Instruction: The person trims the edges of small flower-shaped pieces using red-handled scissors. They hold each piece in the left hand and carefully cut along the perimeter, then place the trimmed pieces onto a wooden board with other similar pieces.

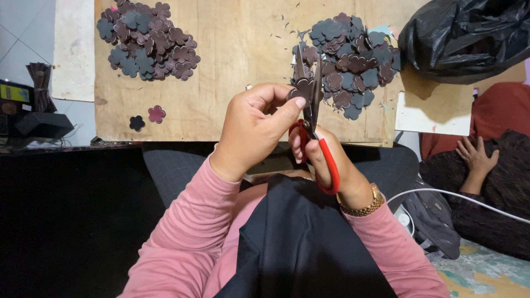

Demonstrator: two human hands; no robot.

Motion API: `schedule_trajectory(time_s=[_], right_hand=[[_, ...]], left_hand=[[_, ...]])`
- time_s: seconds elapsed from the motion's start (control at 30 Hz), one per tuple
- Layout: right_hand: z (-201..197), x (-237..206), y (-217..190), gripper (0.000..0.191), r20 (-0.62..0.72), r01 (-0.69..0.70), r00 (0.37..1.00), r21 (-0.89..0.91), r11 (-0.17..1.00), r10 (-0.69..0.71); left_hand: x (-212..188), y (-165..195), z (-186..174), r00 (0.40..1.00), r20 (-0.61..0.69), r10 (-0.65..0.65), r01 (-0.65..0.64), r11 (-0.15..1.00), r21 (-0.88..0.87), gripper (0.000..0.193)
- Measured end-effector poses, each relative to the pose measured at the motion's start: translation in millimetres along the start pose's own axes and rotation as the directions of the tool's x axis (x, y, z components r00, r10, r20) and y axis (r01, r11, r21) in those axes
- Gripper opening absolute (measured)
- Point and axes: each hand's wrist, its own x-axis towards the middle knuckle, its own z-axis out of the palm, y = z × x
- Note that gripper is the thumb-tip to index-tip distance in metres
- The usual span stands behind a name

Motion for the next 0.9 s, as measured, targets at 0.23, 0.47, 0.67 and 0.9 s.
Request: schedule_trajectory(time_s=[0.23, 0.47, 0.67, 0.9], right_hand=[[1, 2, -4, 0.068, -0.032, 0.016, 0.999, -0.033, 0.999, -0.017], [-7, -3, -13, 0.072, 0.106, -0.122, 0.988, 0.118, 0.986, 0.109], [-17, -7, -13, 0.074, 0.16, -0.186, 0.971, 0.043, 0.982, 0.177], [-24, -6, -6, 0.079, 0.227, -0.111, 0.966, -0.053, 0.992, 0.121]], left_hand=[[1, -3, 5, 0.998, -0.001, -0.067, 0.066, 0.991, -0.114, 0.01], [8, -8, -7, 0.996, -0.086, 0.005, -0.003, 1.0, 0.015, 0.011], [5, -5, -23, 0.996, -0.012, -0.091, 0.092, 0.991, 0.093, 0.011], [4, 3, -24, 0.99, 0.018, -0.14, 0.135, 0.977, 0.168, 0.013]])
